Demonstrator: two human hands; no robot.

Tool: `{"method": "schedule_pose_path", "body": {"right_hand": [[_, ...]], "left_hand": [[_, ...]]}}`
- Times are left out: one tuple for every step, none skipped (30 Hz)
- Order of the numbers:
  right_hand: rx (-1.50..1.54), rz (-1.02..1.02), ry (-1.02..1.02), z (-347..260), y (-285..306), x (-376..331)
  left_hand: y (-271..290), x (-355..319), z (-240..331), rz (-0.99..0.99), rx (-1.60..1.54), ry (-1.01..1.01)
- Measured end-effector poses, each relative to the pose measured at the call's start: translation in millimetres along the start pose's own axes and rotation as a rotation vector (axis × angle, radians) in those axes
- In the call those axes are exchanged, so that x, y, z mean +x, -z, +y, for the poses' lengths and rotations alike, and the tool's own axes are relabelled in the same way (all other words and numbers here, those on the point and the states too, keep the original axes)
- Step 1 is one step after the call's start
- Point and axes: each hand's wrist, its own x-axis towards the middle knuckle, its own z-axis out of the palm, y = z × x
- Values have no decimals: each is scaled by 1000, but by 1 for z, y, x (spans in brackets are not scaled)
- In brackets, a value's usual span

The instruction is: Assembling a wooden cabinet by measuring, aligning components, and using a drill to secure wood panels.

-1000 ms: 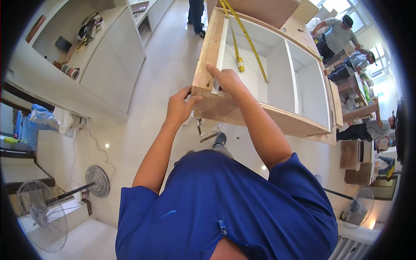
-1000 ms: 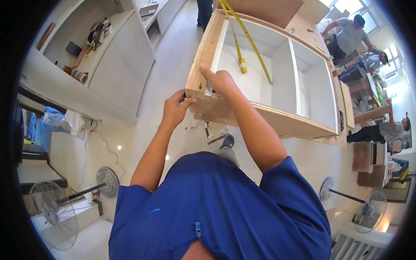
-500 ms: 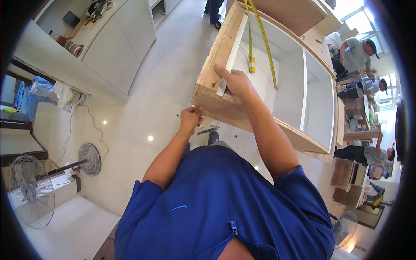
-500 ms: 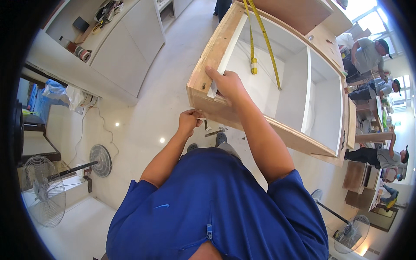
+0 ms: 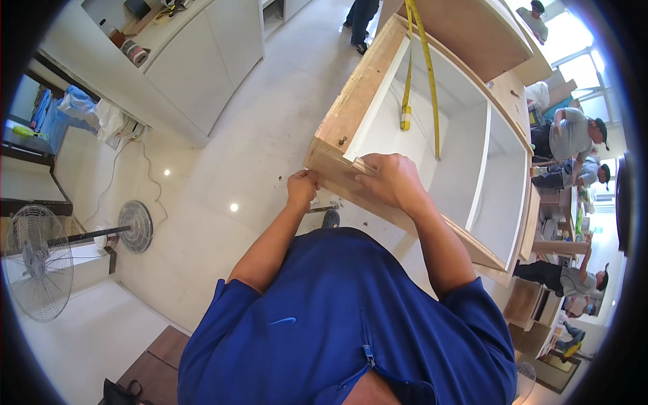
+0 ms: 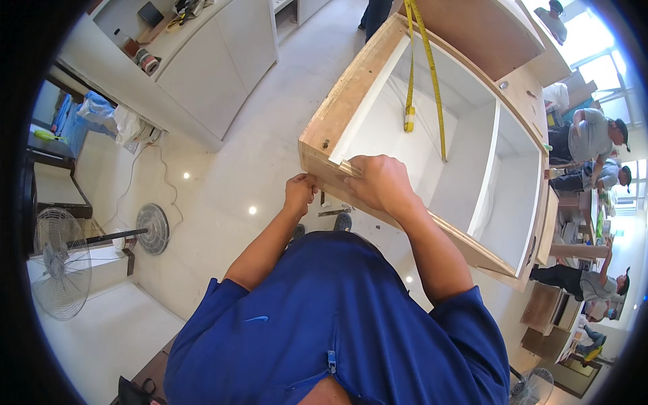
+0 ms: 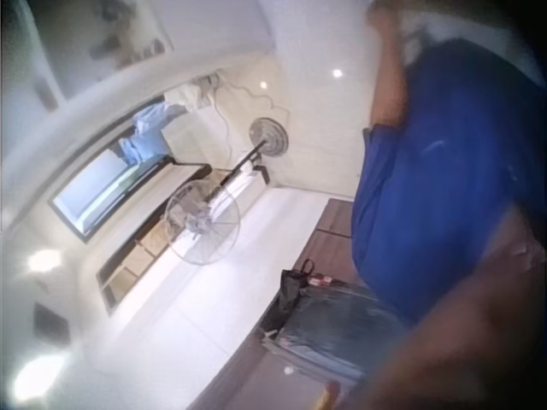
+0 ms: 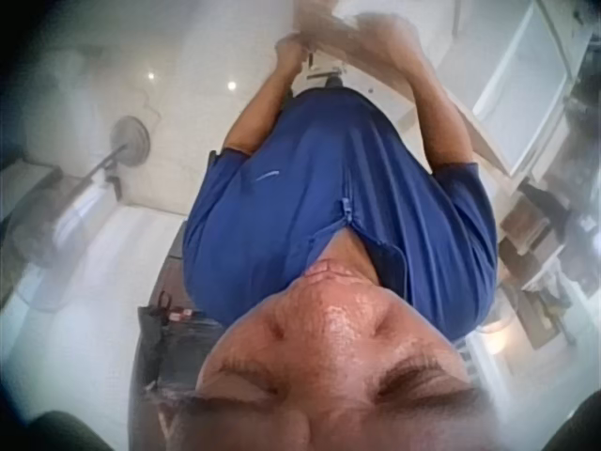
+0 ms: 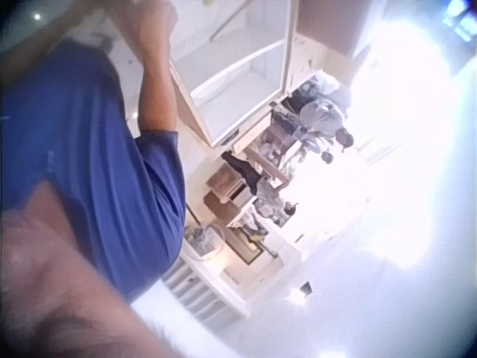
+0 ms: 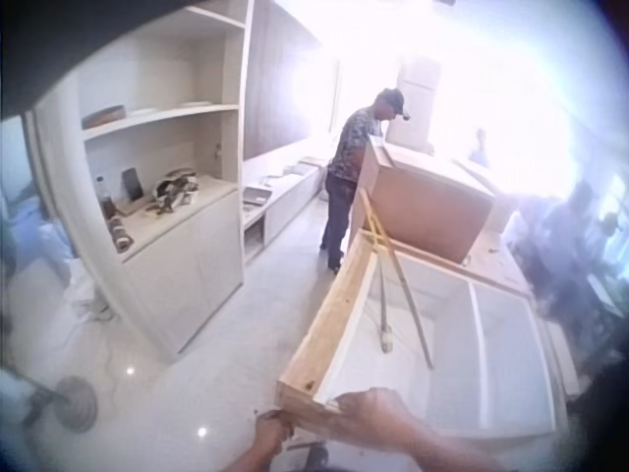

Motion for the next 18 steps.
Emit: {"method": "schedule_pose_path", "body": {"right_hand": [[27, 61, 44, 3, -4, -1], [55, 121, 89, 4, -8, -2], [50, 118, 93, 5, -9, -2], [68, 160, 120, 5, -10, -3], [87, 201, 147, 6, -12, -3], [82, 197, 154, 7, -13, -3], [84, 211, 164, 8, -15, -3], [86, 226, 174, 8, -16, -3], [83, 223, 177, 9, -16, -3], [102, 227, 173, 9, -16, -3], [121, 231, 169, 10, -16, -3], [121, 229, 169, 9, -16, -4], [127, 228, 160, 9, -16, -4], [134, 226, 151, 8, -17, -4], [135, 226, 150, 7, -18, -5], [189, 247, 160, 7, -22, -5], [244, 268, 170, 7, -25, -6], [246, 271, 167, 8, -26, -6]], "left_hand": [[-1, 1, -3, 27, -1, -1], [-1, 2, -6, 54, -3, 0], [-3, 2, -7, 57, -9, -1], [-4, 1, -8, 77, -22, -14], [-5, 0, -9, 97, -35, -26], [-7, 0, -9, 103, -42, -27], [-9, -1, -8, 135, -13, -46], [-9, -2, -8, 168, 16, -65], [-9, -5, -5, 171, 12, -64], [-9, -8, -2, 187, 44, -51], [-9, -12, 1, 203, 76, -37], [-5, -14, 0, 205, 76, -36], [3, -17, -1, 176, 86, -14], [12, -20, -2, 146, 97, 8], [20, -24, -4, 147, 99, 8], [29, -28, -7, 125, 97, 9], [37, -32, -11, 103, 96, 9], [45, -38, -13, 100, 100, 8]]}}
